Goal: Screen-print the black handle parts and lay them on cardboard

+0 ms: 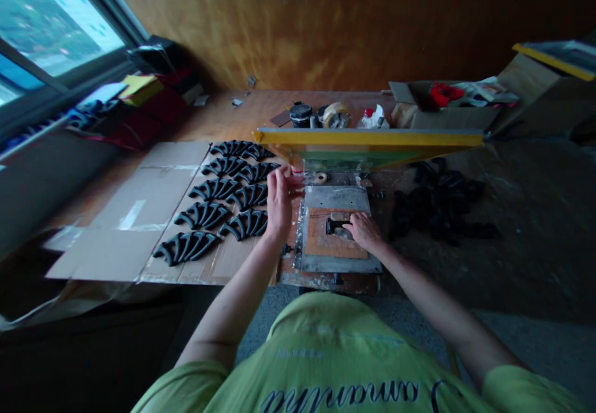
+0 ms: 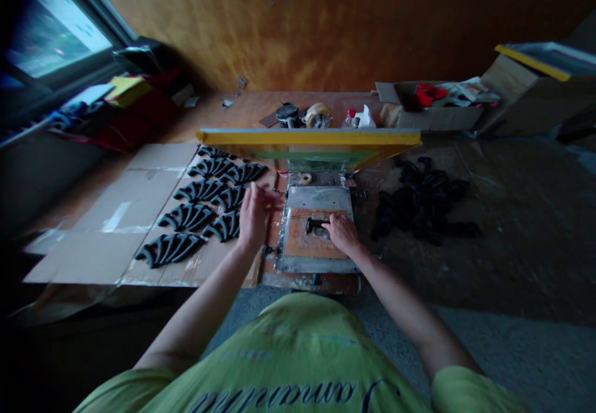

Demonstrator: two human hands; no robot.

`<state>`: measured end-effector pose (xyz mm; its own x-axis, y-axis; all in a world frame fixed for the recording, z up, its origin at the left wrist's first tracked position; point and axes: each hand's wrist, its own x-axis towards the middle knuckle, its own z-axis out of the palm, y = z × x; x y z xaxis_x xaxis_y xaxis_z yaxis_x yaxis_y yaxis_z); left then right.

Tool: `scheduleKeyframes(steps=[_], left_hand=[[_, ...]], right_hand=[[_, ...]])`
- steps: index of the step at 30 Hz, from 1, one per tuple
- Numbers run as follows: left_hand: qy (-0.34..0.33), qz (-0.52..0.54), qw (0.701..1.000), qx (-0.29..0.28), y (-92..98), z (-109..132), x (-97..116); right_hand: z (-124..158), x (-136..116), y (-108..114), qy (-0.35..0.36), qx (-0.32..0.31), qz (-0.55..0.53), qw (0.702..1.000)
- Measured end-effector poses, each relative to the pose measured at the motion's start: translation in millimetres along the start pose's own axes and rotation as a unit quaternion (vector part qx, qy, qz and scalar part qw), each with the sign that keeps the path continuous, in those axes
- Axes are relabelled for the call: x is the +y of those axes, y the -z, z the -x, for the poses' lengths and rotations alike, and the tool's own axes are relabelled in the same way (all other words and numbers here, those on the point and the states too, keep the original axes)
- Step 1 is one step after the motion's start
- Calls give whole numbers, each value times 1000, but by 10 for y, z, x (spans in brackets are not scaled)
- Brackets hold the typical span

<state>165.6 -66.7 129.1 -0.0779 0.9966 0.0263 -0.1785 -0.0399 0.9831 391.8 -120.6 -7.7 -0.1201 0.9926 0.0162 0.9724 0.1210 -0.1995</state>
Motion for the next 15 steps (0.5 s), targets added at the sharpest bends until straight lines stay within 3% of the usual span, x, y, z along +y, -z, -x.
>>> scheduleKeyframes(steps=[2,4,7,9,10,12,15], left_hand=[[144,-20,988,-56,-3,392,-286],[322,-37,934,-150,-21,803,-576],[379,33,917,-119,-15,1159,-886],[371,19,925,-78,105,1136,-985],[362,-31,930,-64,218,1064,-1009],[321,-218,919,-70,543,874,-1031],[248,-492,826,-118,1115,672,-1056]], right_hand=[[40,-175,50,-55,0,-13,998],[118,-396,98,-68,36,-41,996],[268,-692,131,71,68,-85,992],[326,-673,154,151,56,-97,982],[332,-561,172,146,50,-91,984],[308,-153,212,61,32,-45,997],[263,634,230,-51,-51,85,994]])
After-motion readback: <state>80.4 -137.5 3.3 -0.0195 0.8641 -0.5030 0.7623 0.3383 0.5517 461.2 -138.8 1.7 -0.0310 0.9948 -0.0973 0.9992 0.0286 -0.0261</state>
